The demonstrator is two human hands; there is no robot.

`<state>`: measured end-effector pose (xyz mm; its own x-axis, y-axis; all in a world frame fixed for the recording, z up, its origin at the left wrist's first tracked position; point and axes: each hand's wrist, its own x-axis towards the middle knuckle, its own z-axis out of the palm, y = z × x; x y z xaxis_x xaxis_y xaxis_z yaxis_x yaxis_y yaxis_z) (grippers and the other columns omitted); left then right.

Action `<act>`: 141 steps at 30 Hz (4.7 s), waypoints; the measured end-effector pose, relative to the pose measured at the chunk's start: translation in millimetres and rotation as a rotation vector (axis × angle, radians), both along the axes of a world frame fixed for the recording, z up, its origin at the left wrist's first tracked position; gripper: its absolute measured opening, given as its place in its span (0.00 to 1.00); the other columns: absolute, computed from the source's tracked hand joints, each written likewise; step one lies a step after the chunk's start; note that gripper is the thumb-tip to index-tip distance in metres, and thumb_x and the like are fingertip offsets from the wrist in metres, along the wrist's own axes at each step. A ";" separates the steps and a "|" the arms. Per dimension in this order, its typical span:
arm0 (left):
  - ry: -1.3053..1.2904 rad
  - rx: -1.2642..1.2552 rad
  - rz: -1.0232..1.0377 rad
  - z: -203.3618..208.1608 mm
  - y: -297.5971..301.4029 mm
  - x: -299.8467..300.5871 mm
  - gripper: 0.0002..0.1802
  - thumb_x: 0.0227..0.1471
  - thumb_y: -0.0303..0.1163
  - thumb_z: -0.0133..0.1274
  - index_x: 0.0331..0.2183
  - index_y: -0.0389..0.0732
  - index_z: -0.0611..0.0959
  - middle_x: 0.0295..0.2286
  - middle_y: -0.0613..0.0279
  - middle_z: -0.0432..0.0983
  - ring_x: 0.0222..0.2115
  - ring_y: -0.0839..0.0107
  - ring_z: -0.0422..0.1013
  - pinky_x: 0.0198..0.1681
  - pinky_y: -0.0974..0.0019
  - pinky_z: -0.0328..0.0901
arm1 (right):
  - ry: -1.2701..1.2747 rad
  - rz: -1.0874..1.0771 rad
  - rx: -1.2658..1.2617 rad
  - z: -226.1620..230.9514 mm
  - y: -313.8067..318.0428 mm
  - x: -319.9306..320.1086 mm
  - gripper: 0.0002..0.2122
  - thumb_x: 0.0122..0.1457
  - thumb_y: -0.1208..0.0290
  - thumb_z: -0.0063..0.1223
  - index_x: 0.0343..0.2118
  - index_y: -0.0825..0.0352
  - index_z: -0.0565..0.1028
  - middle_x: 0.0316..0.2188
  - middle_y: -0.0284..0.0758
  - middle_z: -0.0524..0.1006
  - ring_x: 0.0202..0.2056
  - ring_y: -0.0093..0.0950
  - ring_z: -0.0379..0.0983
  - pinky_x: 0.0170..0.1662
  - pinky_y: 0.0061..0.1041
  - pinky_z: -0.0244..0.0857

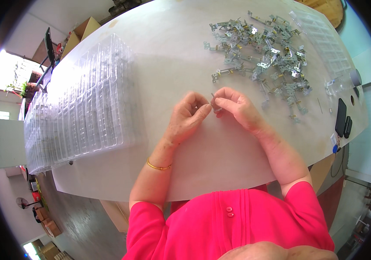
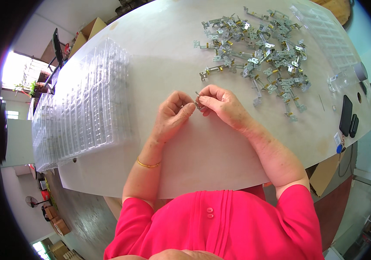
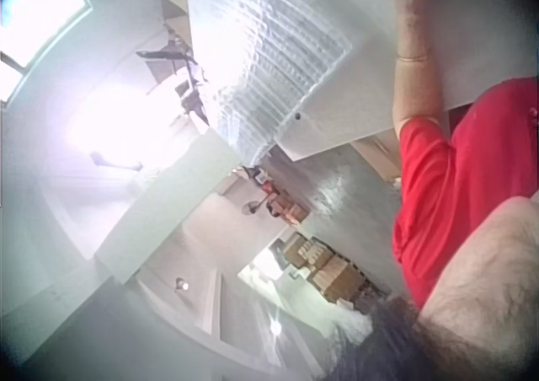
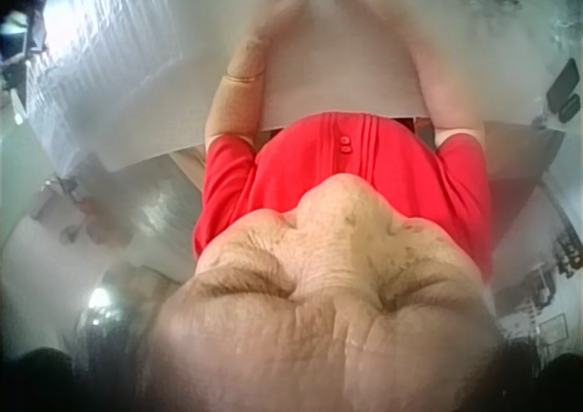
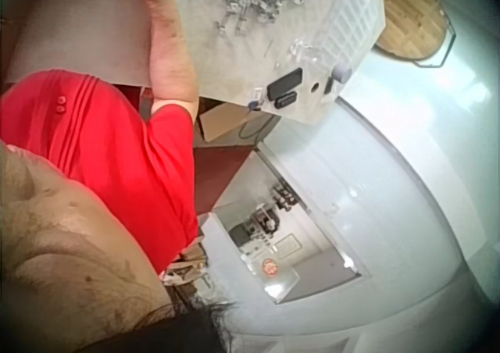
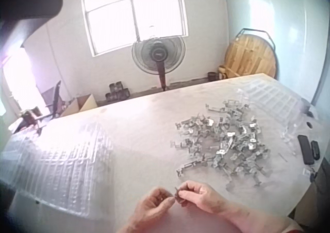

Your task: The person picks up a metal bracket and a pin from the table, inserts the pin into the bracket by hand, and places the assembled unit into a plastic tray, repeating the process.

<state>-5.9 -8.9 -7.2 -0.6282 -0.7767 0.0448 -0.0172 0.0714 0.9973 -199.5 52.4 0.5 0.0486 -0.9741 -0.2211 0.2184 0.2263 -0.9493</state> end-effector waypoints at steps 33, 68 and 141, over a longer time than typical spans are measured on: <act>0.373 0.172 -0.058 -17.1 -12.1 1.2 0.20 0.67 0.35 0.45 0.56 0.38 0.74 0.57 0.53 0.69 0.58 0.62 0.65 0.54 0.56 0.68 | -0.283 -0.245 -0.124 -7.6 -2.6 3.1 0.05 0.66 0.70 0.53 0.40 0.65 0.77 0.37 0.28 0.78 0.39 0.18 0.74 0.47 0.22 0.69; -0.080 -0.112 0.139 -4.5 0.0 -3.3 0.15 0.64 0.36 0.52 0.28 0.37 0.76 0.17 0.69 0.67 0.19 0.82 0.62 0.22 0.73 0.58 | 0.382 -0.255 -0.430 -3.8 8.4 20.9 0.04 0.64 0.74 0.55 0.38 0.67 0.73 0.18 0.23 0.66 0.21 0.12 0.57 0.24 0.18 0.54; -0.185 -0.553 0.242 -7.7 10.4 -11.4 0.10 0.54 0.27 0.61 0.28 0.37 0.75 0.17 0.61 0.69 0.15 0.73 0.63 0.19 0.66 0.61 | 0.160 -0.131 -0.286 -6.7 2.7 12.8 0.04 0.66 0.72 0.53 0.39 0.66 0.76 0.30 0.26 0.76 0.31 0.15 0.71 0.37 0.18 0.69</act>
<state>-17.3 1.5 -14.9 -0.4732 -0.7907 0.3884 -0.2657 0.5484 0.7929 -186.7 55.1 -6.2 -0.0943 -0.9933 0.0672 0.0713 -0.0741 -0.9947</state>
